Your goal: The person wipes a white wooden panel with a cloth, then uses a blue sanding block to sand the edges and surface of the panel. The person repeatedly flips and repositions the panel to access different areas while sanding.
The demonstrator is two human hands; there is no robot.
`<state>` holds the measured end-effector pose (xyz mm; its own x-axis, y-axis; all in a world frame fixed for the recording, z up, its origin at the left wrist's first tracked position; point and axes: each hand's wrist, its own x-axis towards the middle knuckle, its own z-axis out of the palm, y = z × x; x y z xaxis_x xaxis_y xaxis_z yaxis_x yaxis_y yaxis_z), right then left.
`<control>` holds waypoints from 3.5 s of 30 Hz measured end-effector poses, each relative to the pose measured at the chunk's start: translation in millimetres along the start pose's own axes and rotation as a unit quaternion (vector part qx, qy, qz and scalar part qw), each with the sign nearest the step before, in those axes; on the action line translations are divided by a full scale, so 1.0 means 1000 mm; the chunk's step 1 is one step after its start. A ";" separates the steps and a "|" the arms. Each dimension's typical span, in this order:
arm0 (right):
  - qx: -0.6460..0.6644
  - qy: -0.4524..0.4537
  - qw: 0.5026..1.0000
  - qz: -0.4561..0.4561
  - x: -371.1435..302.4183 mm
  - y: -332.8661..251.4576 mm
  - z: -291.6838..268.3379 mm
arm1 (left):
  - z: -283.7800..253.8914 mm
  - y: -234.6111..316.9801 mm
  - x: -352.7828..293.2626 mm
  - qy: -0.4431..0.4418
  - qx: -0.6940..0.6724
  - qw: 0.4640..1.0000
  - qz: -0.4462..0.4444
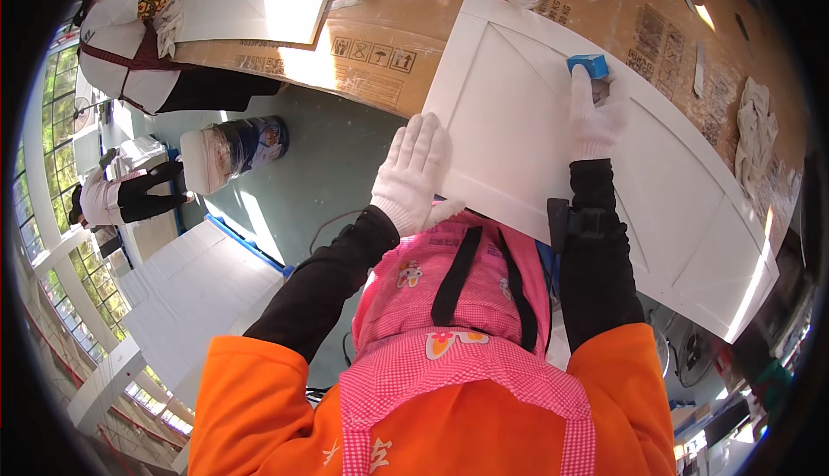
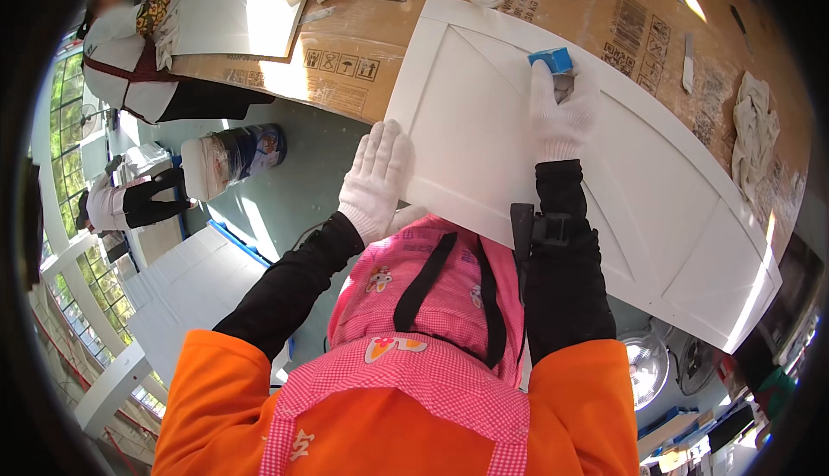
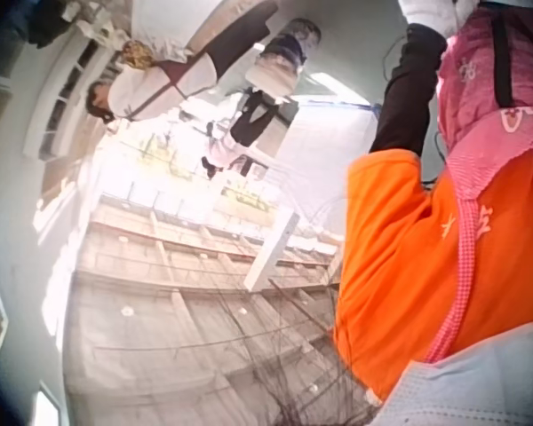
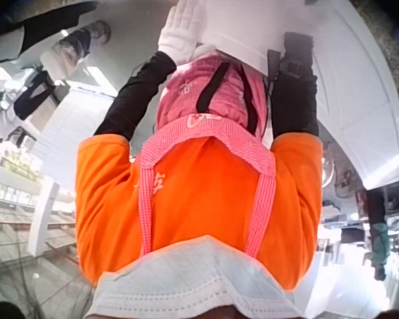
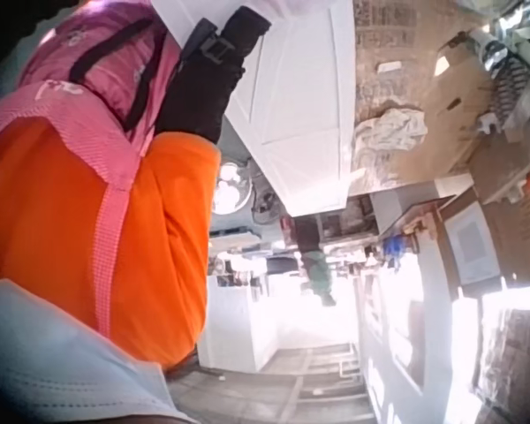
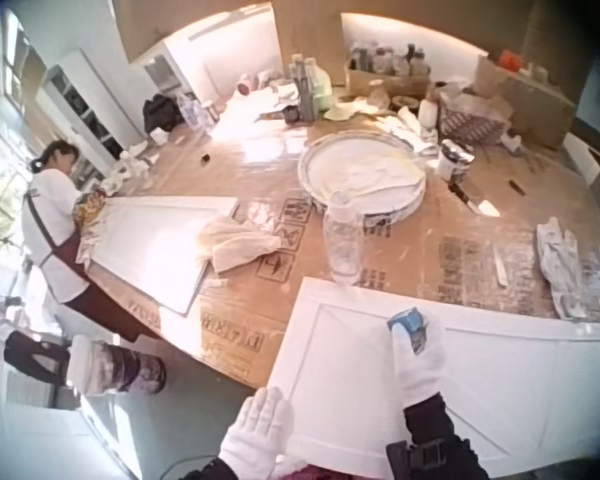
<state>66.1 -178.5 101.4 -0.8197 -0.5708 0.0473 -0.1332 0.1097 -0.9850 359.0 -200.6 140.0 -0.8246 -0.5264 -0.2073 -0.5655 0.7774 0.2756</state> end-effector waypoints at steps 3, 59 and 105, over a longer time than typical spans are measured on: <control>0.021 0.000 0.999 -0.039 0.001 0.008 0.000 | 0.003 0.005 -0.015 -0.012 -0.012 1.000 -0.011; -0.165 -0.290 0.942 -0.037 -0.203 -0.092 0.048 | -0.046 -0.127 0.174 0.187 -0.051 0.980 -0.054; -0.355 -0.219 0.894 -0.161 -0.225 -0.068 0.079 | -0.050 -0.125 0.176 0.164 -0.042 0.984 -0.050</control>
<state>304.0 -121.7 144.2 -0.3991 -0.9128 0.0862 -0.7707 0.2831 -0.5708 283.5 -407.4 116.3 -0.7180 -0.6922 0.0722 -0.6320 0.6919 0.3491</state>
